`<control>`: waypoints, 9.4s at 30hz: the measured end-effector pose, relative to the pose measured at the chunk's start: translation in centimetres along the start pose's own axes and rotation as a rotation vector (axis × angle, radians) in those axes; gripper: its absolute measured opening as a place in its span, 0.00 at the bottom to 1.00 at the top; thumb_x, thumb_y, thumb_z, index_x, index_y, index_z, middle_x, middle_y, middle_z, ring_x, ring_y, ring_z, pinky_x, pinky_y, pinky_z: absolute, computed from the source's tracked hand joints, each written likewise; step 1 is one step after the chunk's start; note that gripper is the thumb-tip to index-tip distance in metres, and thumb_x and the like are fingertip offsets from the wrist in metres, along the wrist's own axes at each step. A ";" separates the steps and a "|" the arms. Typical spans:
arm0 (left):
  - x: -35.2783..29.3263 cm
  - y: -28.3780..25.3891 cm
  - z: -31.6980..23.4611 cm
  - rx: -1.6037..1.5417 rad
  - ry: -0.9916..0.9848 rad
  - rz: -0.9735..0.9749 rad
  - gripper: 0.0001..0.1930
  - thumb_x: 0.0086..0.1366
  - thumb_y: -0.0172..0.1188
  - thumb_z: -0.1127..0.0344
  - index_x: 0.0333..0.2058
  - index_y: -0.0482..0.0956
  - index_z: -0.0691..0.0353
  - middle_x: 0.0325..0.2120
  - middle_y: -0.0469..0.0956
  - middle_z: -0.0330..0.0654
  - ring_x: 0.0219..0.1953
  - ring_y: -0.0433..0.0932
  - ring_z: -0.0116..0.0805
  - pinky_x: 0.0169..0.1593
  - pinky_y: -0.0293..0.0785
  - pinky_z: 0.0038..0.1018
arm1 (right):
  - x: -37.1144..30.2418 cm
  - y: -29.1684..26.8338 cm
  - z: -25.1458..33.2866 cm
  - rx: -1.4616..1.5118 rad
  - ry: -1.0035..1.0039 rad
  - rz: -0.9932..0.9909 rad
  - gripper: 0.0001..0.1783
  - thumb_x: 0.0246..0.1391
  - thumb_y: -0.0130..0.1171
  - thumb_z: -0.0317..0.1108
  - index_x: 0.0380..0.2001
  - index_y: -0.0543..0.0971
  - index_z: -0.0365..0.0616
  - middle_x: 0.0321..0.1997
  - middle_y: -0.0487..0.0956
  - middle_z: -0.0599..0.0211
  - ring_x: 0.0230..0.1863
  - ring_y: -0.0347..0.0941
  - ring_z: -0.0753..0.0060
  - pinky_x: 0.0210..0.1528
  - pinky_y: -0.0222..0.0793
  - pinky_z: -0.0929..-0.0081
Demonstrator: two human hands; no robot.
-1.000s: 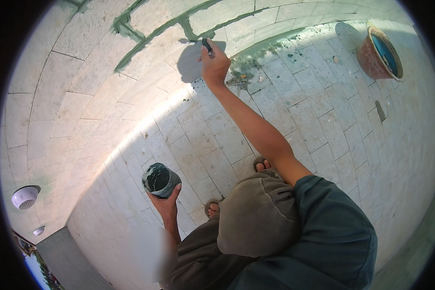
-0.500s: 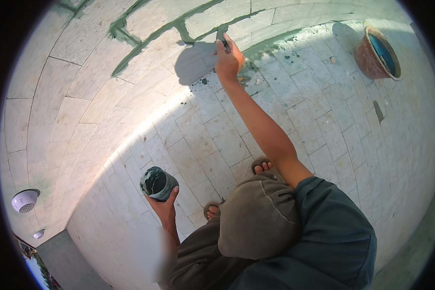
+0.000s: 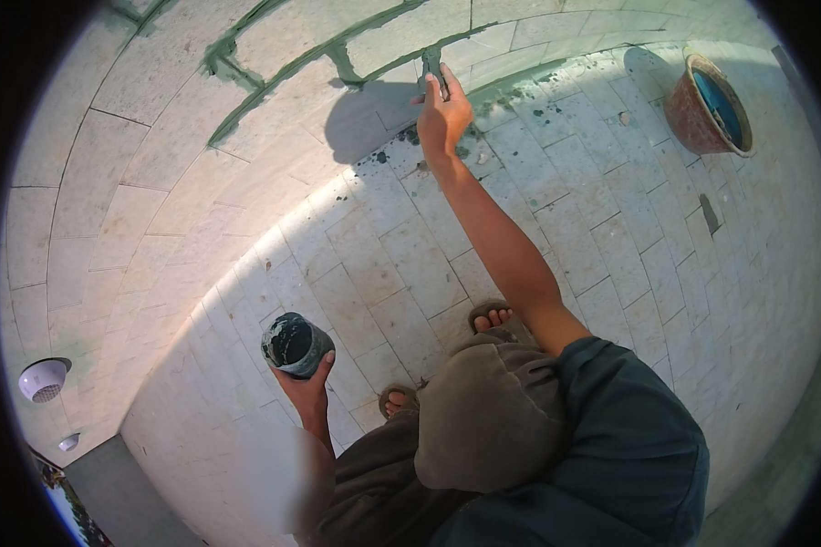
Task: The person applies green grout into the joints of a tiled pool wall using a small hand spreader, repeatedly dipping the tool into a small container of grout.
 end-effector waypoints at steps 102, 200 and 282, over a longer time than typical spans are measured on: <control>1.6 8.0 -1.8 0.357 0.310 0.210 0.53 0.38 0.83 0.59 0.61 0.60 0.67 0.57 0.64 0.52 0.60 0.65 0.49 0.61 0.63 0.40 | -2.6 -11.1 0.8 -0.278 0.679 0.595 0.19 0.56 0.64 0.30 0.50 0.78 0.35 0.36 0.83 0.59 0.35 0.81 0.77 0.37 0.78 0.80; 0.7 4.8 -1.9 0.152 0.095 0.133 0.42 0.44 0.79 0.71 0.56 0.63 0.64 0.49 0.73 0.46 0.52 0.73 0.36 0.56 0.70 0.32 | 2.4 -2.0 3.6 0.035 0.353 0.282 0.11 0.59 0.58 0.35 0.36 0.76 0.37 0.25 0.81 0.64 0.18 0.70 0.78 0.21 0.63 0.77; -0.1 3.6 -1.7 0.104 0.081 0.101 0.45 0.44 0.78 0.73 0.59 0.60 0.65 0.52 0.71 0.46 0.55 0.72 0.37 0.59 0.69 0.33 | 0.3 -1.8 -4.8 -0.019 0.358 0.238 0.11 0.58 0.59 0.34 0.38 0.76 0.36 0.25 0.82 0.63 0.16 0.67 0.83 0.18 0.61 0.80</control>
Point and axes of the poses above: each hand's wrist, its own x-axis towards the middle knuckle, its own y-axis out of the palm, z = x × y, the point moved 4 cm from there along x, towards the middle knuckle
